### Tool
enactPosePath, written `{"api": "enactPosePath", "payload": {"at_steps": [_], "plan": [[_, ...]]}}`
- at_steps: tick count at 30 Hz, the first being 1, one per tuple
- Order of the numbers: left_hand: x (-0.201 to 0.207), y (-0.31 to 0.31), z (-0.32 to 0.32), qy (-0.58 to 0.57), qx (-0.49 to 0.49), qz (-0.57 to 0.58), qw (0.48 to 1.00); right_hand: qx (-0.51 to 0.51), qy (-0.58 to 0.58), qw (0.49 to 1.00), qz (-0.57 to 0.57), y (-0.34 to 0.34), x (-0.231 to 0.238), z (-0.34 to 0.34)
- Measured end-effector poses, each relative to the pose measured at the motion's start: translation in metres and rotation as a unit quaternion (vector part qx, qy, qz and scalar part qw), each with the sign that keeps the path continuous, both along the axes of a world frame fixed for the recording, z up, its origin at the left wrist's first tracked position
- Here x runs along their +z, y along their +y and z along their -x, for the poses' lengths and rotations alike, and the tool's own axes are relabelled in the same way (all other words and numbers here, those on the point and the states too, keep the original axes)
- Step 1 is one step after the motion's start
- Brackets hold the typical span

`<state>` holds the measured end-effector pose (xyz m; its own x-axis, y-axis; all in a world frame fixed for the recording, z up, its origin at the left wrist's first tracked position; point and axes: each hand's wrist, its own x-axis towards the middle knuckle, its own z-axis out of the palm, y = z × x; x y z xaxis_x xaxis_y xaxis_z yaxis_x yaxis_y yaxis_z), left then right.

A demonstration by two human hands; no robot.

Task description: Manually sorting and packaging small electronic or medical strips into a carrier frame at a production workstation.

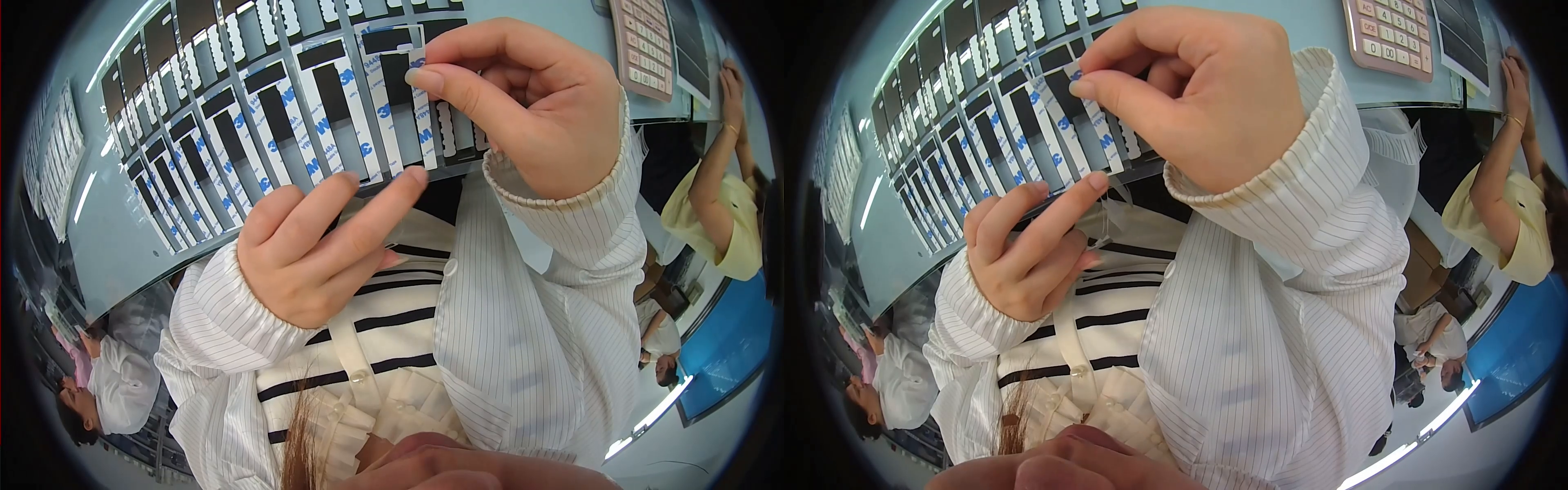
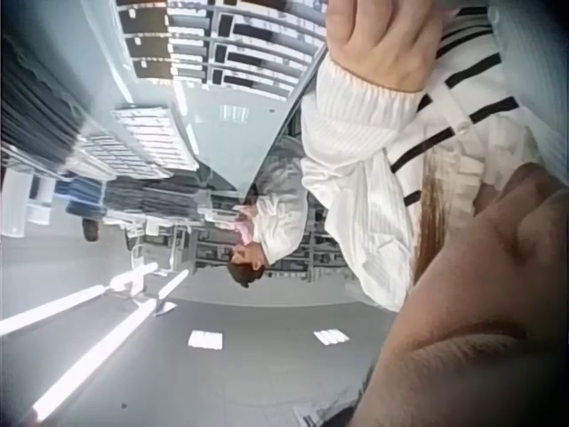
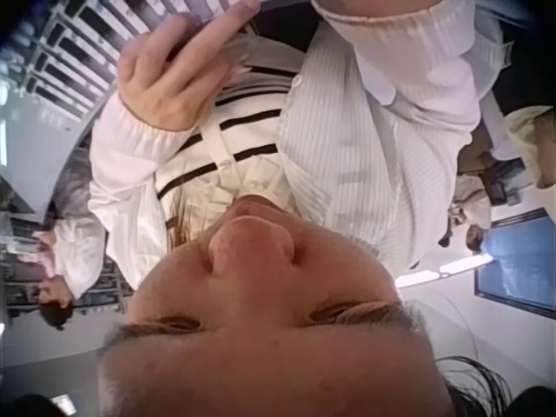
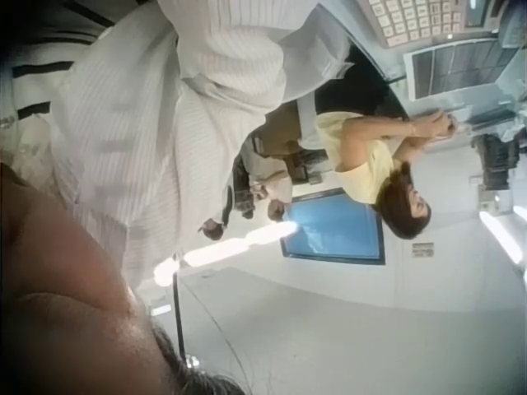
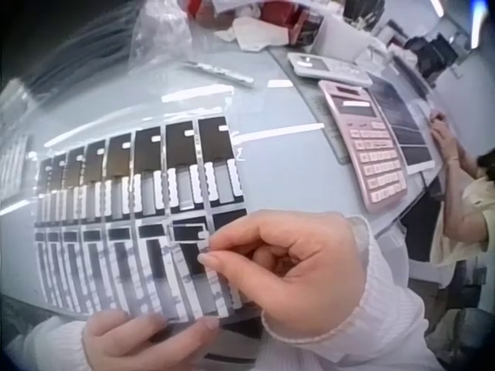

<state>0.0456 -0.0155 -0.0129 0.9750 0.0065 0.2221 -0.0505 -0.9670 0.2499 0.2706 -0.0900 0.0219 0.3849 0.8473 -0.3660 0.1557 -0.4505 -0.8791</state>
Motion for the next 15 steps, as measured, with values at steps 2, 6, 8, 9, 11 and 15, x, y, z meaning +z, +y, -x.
{"api": "enactPosePath", "payload": {"at_steps": [2,6,8,9,11,15], "plan": [[-0.003,0.0,-0.003,-0.017,-0.009,-0.011,1.0,-0.001,-0.003,1.0,0.001,-0.001,0.002,0.0],[-0.006,-0.004,-0.007,-0.013,0.001,-0.022,1.0,-0.001,0.001,1.0,0.004,0.0,0.001,0.0],[-0.006,-0.007,-0.006,-0.01,0.012,-0.016,1.0,-0.005,0.001,1.0,0.002,-0.005,-0.01,-0.002],[-0.005,-0.008,-0.006,-0.002,0.018,-0.001,1.0,0.016,-0.036,0.997,-0.066,-0.013,-0.027,-0.005],[-0.004,-0.01,-0.006,0.007,0.027,0.013,1.0,0.039,-0.072,0.987,-0.135,-0.017,-0.035,-0.006],[-0.005,-0.012,-0.007,0.004,0.049,0.045,0.998,0.053,-0.104,0.984,-0.135,-0.019,-0.03,-0.003]]}}
